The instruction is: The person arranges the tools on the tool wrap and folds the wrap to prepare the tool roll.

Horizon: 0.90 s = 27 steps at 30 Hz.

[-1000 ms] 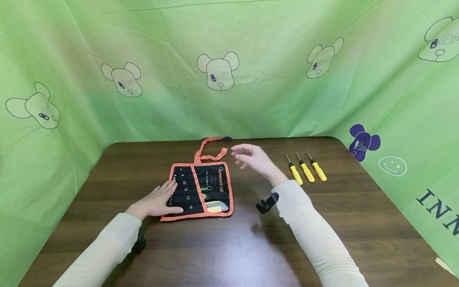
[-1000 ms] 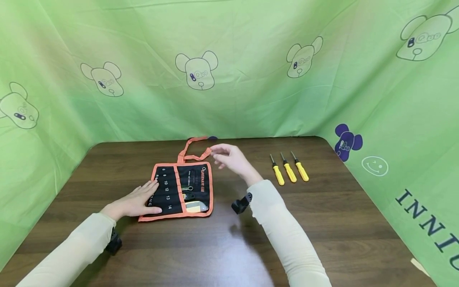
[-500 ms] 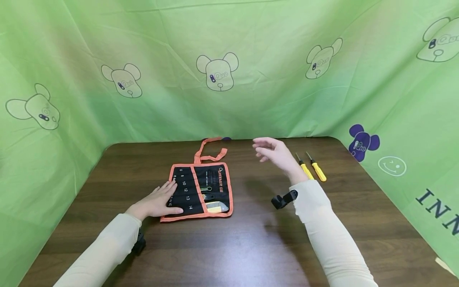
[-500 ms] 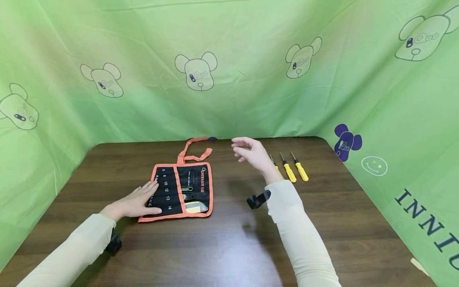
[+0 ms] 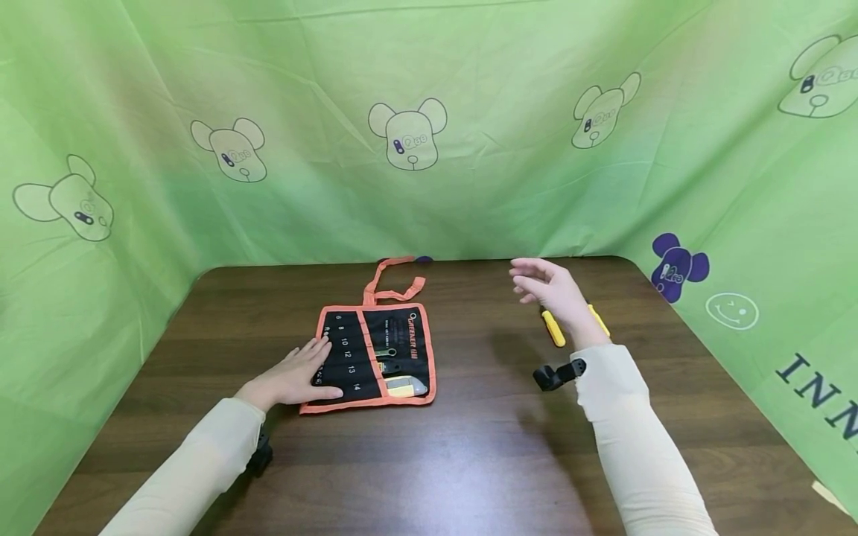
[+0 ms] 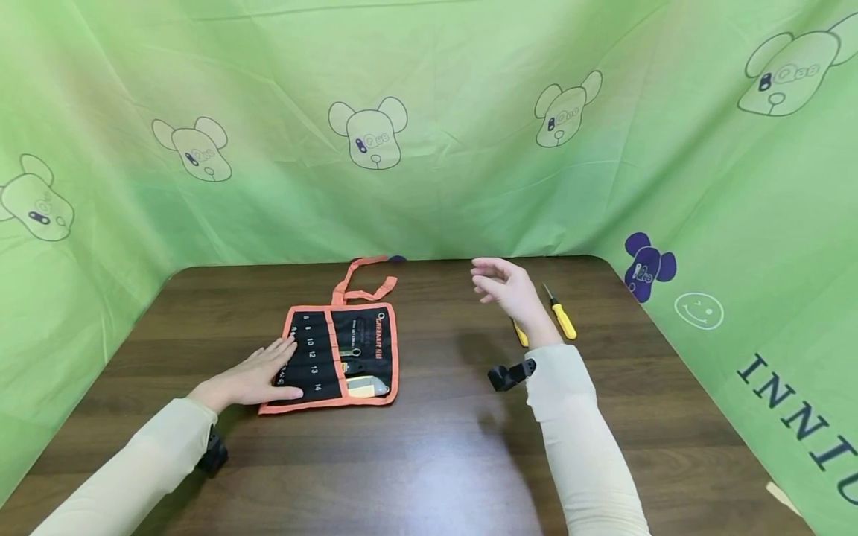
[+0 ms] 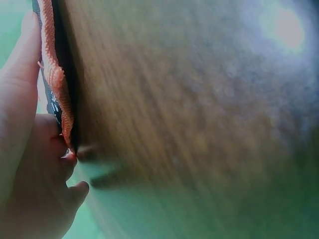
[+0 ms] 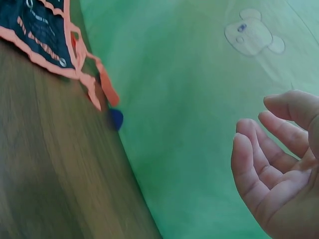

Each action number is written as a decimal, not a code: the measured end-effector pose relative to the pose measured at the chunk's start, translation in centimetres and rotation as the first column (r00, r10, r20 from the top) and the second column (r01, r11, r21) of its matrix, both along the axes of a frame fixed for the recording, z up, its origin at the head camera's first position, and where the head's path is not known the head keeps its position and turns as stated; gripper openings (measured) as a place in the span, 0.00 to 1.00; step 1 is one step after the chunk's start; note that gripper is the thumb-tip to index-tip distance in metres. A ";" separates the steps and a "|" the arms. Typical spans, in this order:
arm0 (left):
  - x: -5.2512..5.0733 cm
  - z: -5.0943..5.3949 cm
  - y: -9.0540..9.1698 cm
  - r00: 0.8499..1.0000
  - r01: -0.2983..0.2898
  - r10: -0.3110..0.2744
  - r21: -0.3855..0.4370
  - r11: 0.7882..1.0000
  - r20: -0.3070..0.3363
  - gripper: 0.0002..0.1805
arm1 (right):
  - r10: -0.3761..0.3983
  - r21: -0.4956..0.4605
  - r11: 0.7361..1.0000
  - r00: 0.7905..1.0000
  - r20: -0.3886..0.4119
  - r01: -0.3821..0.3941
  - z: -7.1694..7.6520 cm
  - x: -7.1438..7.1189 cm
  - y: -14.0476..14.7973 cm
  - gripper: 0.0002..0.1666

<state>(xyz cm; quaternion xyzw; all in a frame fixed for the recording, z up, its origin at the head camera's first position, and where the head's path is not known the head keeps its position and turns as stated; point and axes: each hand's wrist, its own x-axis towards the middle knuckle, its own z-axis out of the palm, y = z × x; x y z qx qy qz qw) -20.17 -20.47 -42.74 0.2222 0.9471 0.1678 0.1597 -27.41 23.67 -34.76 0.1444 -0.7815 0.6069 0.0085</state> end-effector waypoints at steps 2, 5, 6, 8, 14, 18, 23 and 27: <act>0.0 0.0 0.0 1.000 0.002 -0.002 -0.001 1.000 0.000 0.55 | -0.013 -0.005 1.000 1.000 0.006 0.013 -0.3 -0.1 0.6 0.23; -0.1 0.0 0.0 1.000 0.003 -0.003 -0.007 1.000 -0.001 0.55 | -0.031 0.002 1.000 0.999 0.005 0.031 -0.4 0.2 1.4 0.23; -0.1 0.0 0.1 1.000 0.004 -0.004 -0.008 1.000 -0.001 0.55 | -0.040 0.009 0.999 0.999 0.000 0.040 -0.5 0.3 1.6 0.23; -0.1 0.0 0.1 1.000 0.002 -0.002 -0.015 1.000 0.002 0.55 | -0.054 0.015 0.998 0.999 -0.005 0.054 -0.5 0.6 2.0 0.24; -0.1 0.0 0.2 1.000 0.000 0.000 -0.013 1.000 0.006 0.55 | -0.087 0.031 0.996 0.996 -0.003 0.087 -1.1 0.9 3.6 0.23; 0.0 0.2 0.3 1.000 -0.003 0.003 -0.004 1.000 0.005 0.54 | -0.110 0.046 0.993 0.994 0.006 0.110 -1.9 0.9 4.7 0.24; 0.0 0.2 0.2 1.000 -0.002 0.002 -0.010 1.000 0.005 0.55 | -0.131 0.016 0.991 0.991 0.038 0.130 -3.0 0.9 5.9 0.23; 0.0 0.0 0.2 1.000 0.004 -0.004 -0.014 1.000 0.002 0.55 | -0.151 0.020 0.988 0.986 0.066 0.150 -3.9 1.1 6.6 0.27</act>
